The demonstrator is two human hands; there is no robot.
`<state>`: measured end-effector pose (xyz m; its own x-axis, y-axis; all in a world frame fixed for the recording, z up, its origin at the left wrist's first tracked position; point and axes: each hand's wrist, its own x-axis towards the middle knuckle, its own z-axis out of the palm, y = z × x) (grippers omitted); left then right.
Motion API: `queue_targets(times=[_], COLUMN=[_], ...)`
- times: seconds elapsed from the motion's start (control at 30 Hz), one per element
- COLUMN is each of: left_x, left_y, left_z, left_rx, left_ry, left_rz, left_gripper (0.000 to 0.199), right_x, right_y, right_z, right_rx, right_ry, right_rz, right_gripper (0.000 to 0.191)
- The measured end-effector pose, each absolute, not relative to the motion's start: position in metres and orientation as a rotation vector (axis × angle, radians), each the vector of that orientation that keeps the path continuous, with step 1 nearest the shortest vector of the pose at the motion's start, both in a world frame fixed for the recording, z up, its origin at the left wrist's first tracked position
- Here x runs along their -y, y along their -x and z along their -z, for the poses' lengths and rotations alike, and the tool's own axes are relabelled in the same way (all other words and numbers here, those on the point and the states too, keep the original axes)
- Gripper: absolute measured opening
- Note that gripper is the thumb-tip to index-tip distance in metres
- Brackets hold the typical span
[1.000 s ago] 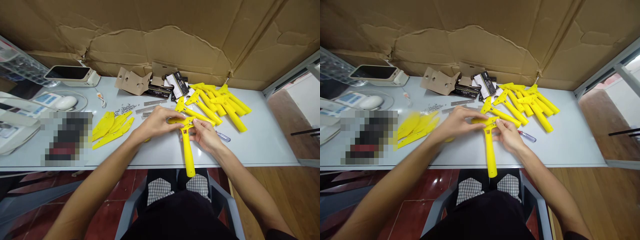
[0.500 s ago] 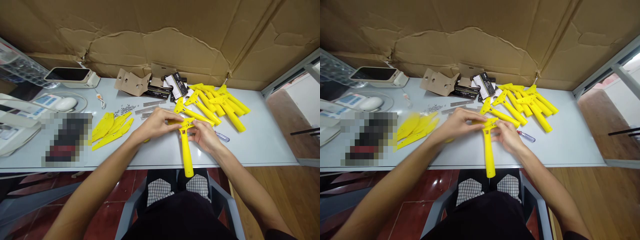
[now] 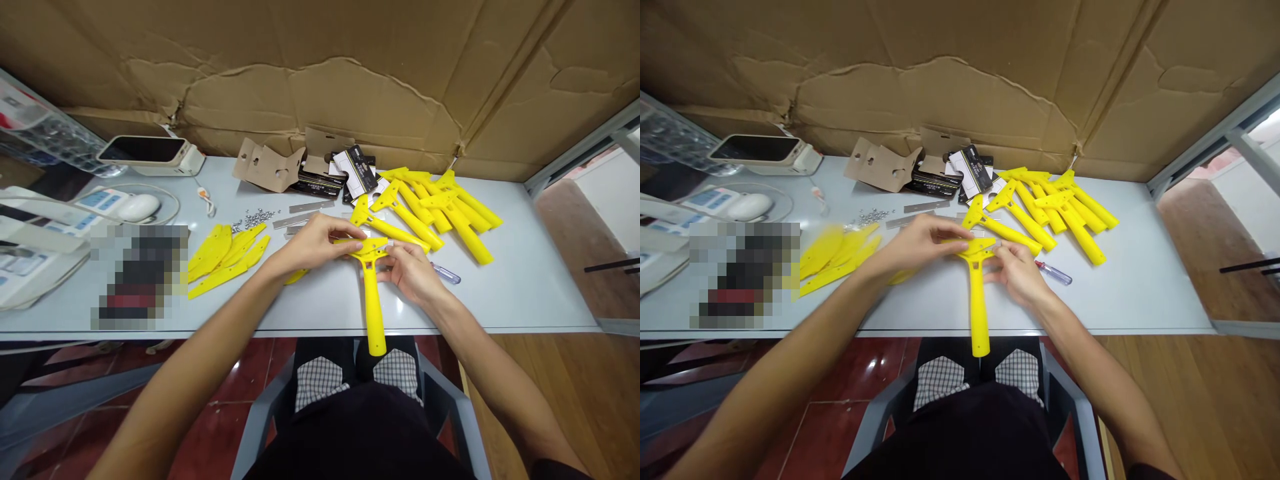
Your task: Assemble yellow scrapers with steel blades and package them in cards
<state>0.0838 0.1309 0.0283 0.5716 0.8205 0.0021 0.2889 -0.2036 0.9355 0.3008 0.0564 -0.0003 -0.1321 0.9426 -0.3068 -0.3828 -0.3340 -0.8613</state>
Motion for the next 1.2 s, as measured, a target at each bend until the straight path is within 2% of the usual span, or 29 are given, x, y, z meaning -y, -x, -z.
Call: queue_targets(times=[0.13,0.37,0.9,1.2], left_x=[-0.133,-0.136,-0.132,-0.128], left_y=[-0.084,-0.082,-0.082,-0.089], left_z=[-0.026,-0.030,-0.026,-0.028], left_rx=[-0.860,-0.815,-0.831,-0.891], left_ry=[-1.689,-1.551,-1.297,-1.230], left_rz=[-0.582,-0.517,-0.516,-0.632], left_gripper=[0.031,0.028,0.029,0.027], right_x=[-0.056,-0.056,-0.055,-0.064], right_y=[-0.302,-0.304,-0.308,-0.311], right_z=[-0.001,-0.001,-0.007,-0.020], right_rx=[0.757,0.762,0.843,0.990], right_ry=[1.074,1.049,0.966,1.017], right_rz=[-1.686,-1.732,-1.855,-1.800], right_gripper=[0.012,0.015,0.037,0.030])
